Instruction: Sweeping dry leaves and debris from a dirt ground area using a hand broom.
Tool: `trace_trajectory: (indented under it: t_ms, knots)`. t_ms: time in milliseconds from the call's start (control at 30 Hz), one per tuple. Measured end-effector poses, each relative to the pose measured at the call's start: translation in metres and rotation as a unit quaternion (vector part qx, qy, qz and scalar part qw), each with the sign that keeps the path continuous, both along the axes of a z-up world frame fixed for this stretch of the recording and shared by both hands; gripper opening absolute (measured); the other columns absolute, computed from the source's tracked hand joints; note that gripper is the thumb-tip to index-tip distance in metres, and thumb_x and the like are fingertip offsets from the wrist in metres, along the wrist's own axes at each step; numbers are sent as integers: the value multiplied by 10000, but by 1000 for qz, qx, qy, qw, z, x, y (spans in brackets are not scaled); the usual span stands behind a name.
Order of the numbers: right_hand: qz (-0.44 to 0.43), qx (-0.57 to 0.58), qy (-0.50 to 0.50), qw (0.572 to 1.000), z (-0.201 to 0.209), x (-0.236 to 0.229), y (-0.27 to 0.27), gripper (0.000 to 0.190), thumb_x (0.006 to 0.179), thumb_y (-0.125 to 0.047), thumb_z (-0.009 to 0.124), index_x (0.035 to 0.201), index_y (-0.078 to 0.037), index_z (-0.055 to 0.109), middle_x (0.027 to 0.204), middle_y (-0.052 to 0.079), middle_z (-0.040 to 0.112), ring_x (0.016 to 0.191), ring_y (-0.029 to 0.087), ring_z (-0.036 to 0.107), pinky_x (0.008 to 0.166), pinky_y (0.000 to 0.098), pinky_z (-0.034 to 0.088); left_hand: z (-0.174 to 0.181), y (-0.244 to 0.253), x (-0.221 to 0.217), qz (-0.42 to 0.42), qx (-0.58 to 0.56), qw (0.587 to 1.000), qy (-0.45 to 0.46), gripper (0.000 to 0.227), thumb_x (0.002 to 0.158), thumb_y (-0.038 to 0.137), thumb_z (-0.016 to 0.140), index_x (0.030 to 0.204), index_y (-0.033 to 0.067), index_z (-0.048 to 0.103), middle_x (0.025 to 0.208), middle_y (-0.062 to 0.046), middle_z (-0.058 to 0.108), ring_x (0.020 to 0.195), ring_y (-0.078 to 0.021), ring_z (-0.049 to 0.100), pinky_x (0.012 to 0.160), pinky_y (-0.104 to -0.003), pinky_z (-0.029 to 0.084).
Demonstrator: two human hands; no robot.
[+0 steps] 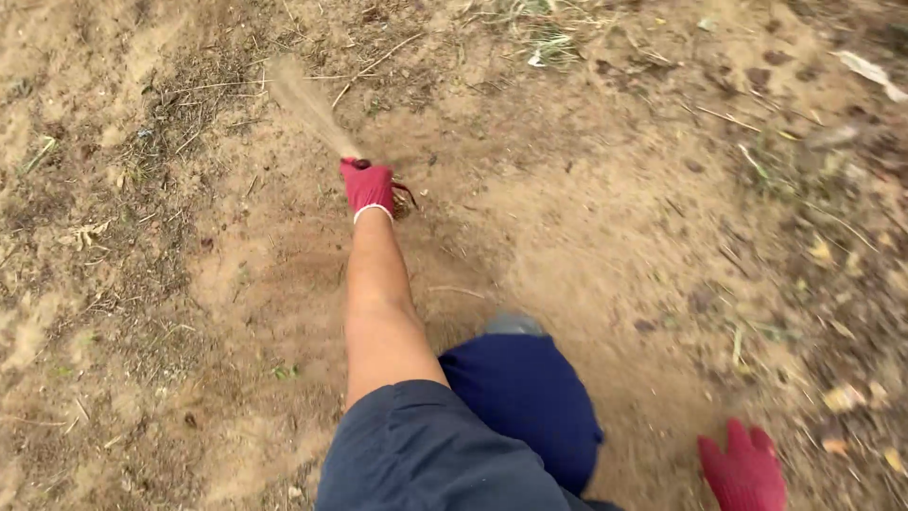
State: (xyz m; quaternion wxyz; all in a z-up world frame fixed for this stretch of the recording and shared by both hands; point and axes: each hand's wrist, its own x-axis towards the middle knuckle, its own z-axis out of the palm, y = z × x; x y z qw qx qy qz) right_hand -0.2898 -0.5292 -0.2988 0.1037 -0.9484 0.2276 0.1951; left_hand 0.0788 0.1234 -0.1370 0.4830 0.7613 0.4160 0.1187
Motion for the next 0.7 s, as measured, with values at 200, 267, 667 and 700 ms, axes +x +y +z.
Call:
trace_trajectory:
  t_ms: [200, 267, 667, 700]
  knots:
    - [-27, -15, 27, 999, 22, 63, 70, 809, 807, -544, 696, 1511, -205, 486, 1638, 221, 346, 1465, 433, 404, 1102, 579, 441, -168, 61, 113, -39, 16, 998, -43, 557, 705, 74, 748, 1204, 91, 501, 939, -156, 695, 787, -309, 720, 671, -415, 568]
    - [-48, -11, 48, 998, 39, 91, 101, 793, 810, -529, 691, 1508, -214, 484, 1662, 199, 336, 1473, 421, 404, 1104, 576, 450, -187, 26, 136, -116, 48, 991, -35, 473, 700, 80, 779, 1102, 92, 532, 866, -145, 691, 724, -300, 703, 614, -411, 546]
    - [-96, -46, 146, 984, 54, 151, 139, 910, 769, -566, 783, 1469, -99, 437, 1627, 242, 316, 1326, 453, 555, 1037, 526, 533, -79, -123, 218, -379, 12, 924, -40, 657, 758, 174, 737, 1384, 112, 548, 1058, -186, 749, 938, -335, 749, 809, -452, 586]
    - [-92, -48, 159, 982, 58, 152, 140, 903, 772, -568, 784, 1455, -89, 439, 1613, 236, 323, 1322, 444, 563, 1031, 520, 540, -86, -136, 230, -373, -27, 927, 10, 602, 754, 153, 692, 1338, 97, 556, 1027, -172, 746, 886, -325, 759, 762, -450, 605]
